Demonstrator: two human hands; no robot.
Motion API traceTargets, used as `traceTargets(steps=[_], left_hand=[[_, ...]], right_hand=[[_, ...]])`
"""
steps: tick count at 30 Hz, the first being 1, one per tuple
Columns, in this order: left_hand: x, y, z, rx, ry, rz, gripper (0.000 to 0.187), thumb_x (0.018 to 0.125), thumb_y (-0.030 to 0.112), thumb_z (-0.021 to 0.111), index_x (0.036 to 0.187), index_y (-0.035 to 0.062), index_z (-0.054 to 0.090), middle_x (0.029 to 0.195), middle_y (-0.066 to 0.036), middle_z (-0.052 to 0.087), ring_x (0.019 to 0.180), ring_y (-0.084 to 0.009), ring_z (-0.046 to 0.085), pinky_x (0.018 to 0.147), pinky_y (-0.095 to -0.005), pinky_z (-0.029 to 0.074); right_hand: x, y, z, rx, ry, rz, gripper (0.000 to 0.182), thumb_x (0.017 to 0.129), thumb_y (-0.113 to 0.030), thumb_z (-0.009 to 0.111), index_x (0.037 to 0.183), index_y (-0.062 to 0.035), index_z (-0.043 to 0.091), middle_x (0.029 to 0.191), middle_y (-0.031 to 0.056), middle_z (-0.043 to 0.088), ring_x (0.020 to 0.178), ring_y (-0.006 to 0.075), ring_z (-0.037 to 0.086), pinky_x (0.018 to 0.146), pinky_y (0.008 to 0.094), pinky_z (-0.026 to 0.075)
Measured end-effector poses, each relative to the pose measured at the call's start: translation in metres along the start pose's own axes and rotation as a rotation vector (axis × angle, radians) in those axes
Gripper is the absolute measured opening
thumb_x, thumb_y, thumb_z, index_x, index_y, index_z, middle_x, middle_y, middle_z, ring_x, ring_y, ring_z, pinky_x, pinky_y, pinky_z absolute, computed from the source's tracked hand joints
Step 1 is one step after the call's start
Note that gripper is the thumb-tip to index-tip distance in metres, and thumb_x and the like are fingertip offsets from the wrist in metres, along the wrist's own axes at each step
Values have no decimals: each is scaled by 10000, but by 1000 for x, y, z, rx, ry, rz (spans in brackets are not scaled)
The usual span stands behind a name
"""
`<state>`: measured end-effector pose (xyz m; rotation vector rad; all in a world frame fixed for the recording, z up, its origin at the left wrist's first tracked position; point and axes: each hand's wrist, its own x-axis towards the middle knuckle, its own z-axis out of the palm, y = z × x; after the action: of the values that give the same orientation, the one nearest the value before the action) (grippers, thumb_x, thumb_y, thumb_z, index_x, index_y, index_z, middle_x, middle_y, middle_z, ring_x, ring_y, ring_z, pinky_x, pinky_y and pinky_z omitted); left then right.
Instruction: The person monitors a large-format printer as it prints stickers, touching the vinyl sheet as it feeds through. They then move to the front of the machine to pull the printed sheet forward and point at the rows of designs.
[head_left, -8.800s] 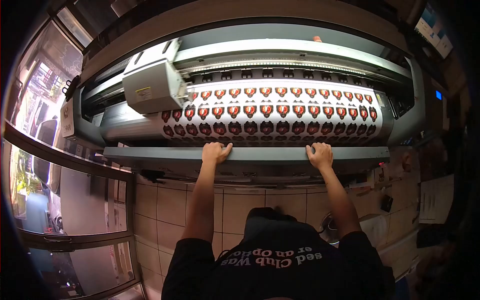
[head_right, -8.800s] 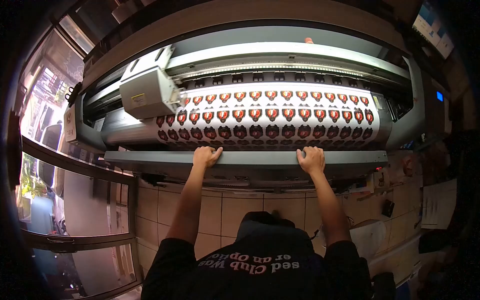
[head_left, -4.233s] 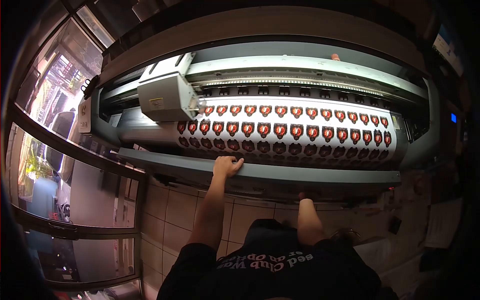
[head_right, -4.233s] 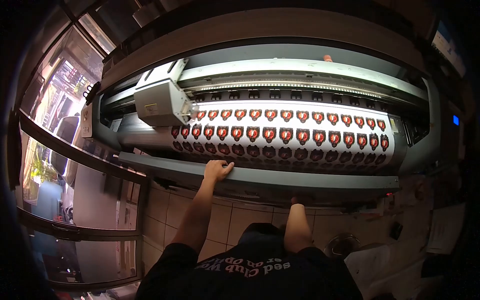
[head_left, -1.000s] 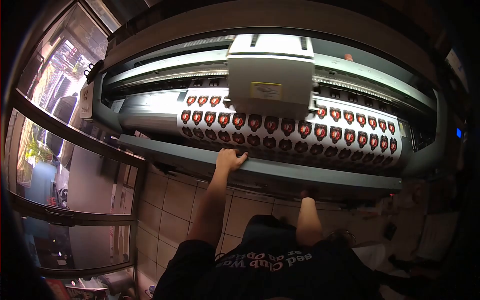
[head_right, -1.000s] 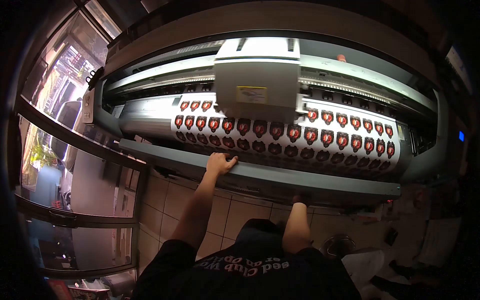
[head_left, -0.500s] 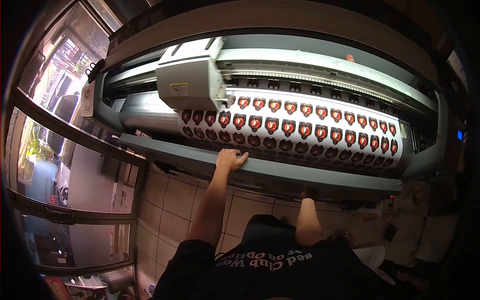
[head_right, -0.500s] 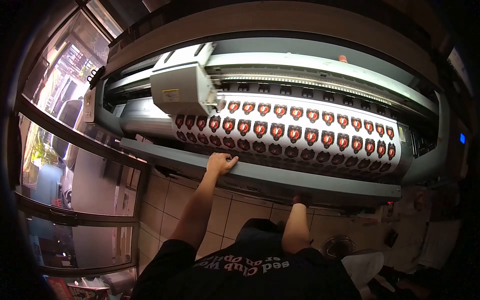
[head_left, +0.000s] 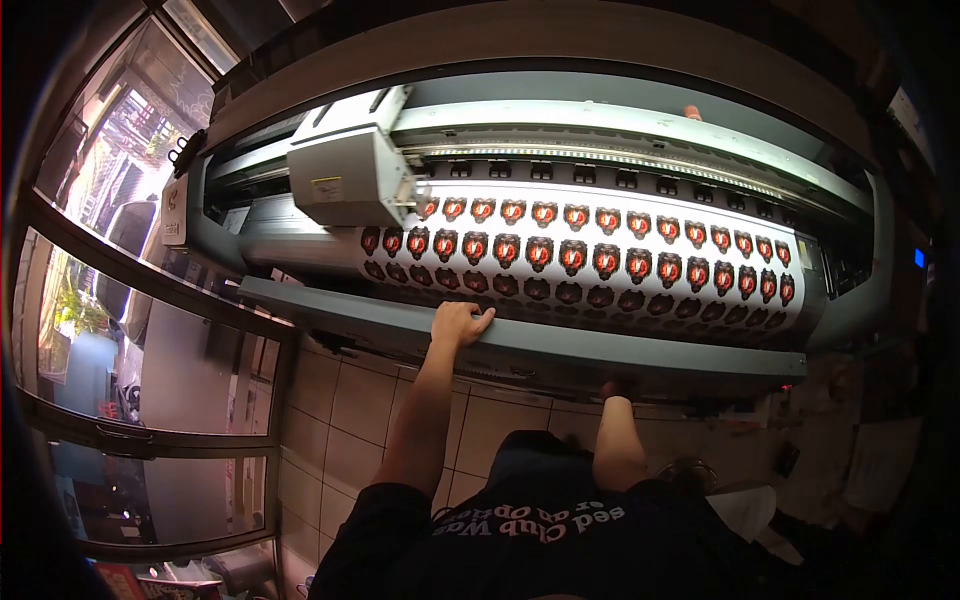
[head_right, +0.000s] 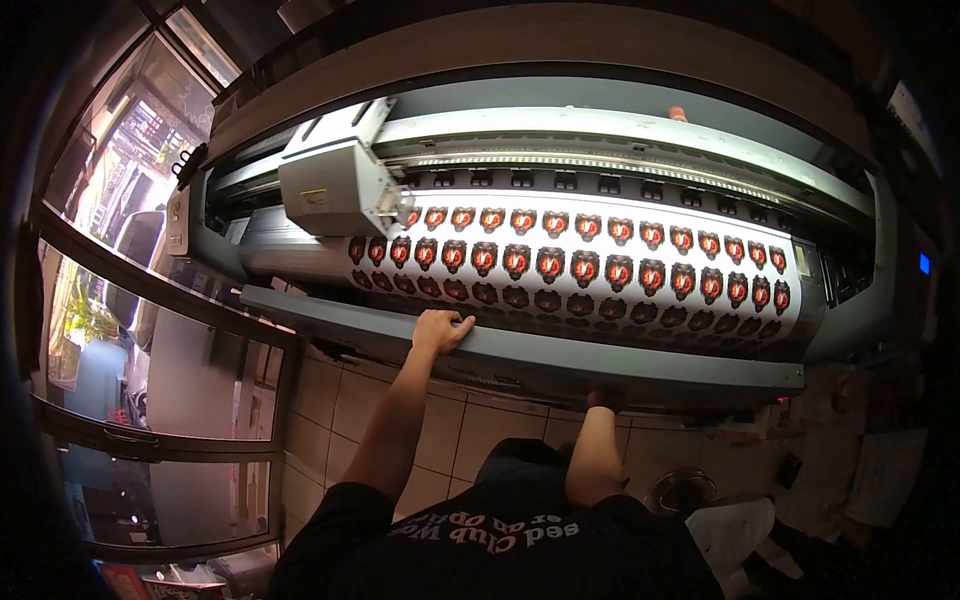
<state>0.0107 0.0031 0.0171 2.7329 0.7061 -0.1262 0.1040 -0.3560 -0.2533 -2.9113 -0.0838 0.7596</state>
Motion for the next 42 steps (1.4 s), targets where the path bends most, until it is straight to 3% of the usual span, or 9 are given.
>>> traceTargets(steps=[2, 4, 11, 19, 23, 25, 28, 42], left_hand=[[1, -2, 4, 0, -1, -2, 556, 826, 582, 507, 939, 87, 735, 918, -186, 689, 956, -371, 615, 906, -427, 448], [0, -4, 8, 3, 101, 39, 551, 819, 589, 526, 875, 85, 742, 818, -186, 685, 877, -379, 626, 852, -439, 472], [1, -4, 9, 20, 66, 1, 553, 821, 607, 513, 914, 112, 742, 850, -207, 683, 947, -407, 605, 908, -445, 452], [-1, 1, 1, 27, 32, -17, 624, 812, 622, 504, 1002, 71, 726, 936, -222, 680, 1003, -396, 600, 939, -436, 441], [-1, 0, 2, 3, 22, -27, 626, 810, 616, 511, 1006, 60, 723, 950, -220, 679, 995, -380, 610, 932, -426, 450], [-2, -1, 6, 33, 135, 28, 600, 812, 601, 519, 961, 59, 732, 890, -211, 683, 929, -375, 630, 892, -428, 470], [1, -1, 1, 3, -13, -18, 605, 810, 606, 509, 1002, 75, 727, 971, -202, 682, 987, -370, 610, 925, -422, 448], [0, -3, 3, -11, 49, 37, 580, 820, 588, 501, 917, 67, 737, 862, -189, 687, 888, -367, 632, 864, -429, 467]], right_hand=[[5, 1, 0, 120, -77, 35, 527, 950, -266, 366, 1453, -111, 341, 1512, 112, 304, 1409, 272, 242, 1145, 420, 233], [3, 1, -3, 92, -58, 33, 527, 949, -272, 370, 1451, -111, 344, 1510, 111, 309, 1406, 273, 248, 1144, 419, 237], [1, 0, -5, 50, -30, 42, 528, 948, -293, 383, 1444, -112, 356, 1502, 109, 323, 1397, 274, 268, 1138, 414, 250], [-3, -5, -14, 38, -16, 53, 530, 946, -316, 399, 1436, -114, 370, 1493, 107, 340, 1385, 276, 291, 1132, 408, 265], [-3, -7, -16, 36, -8, 55, 532, 946, -328, 407, 1432, -115, 378, 1488, 106, 348, 1380, 276, 302, 1129, 406, 272], [-4, -7, -16, 31, -9, 55, 533, 945, -334, 411, 1430, -115, 381, 1486, 106, 352, 1377, 277, 308, 1127, 404, 276], [-5, -8, -16, 30, -4, 59, 534, 945, -343, 417, 1427, -116, 386, 1482, 105, 358, 1373, 277, 316, 1125, 402, 281], [-10, -7, -15, 13, 21, 70, 542, 942, -385, 445, 1413, -118, 411, 1466, 101, 387, 1353, 280, 356, 1114, 393, 308]])
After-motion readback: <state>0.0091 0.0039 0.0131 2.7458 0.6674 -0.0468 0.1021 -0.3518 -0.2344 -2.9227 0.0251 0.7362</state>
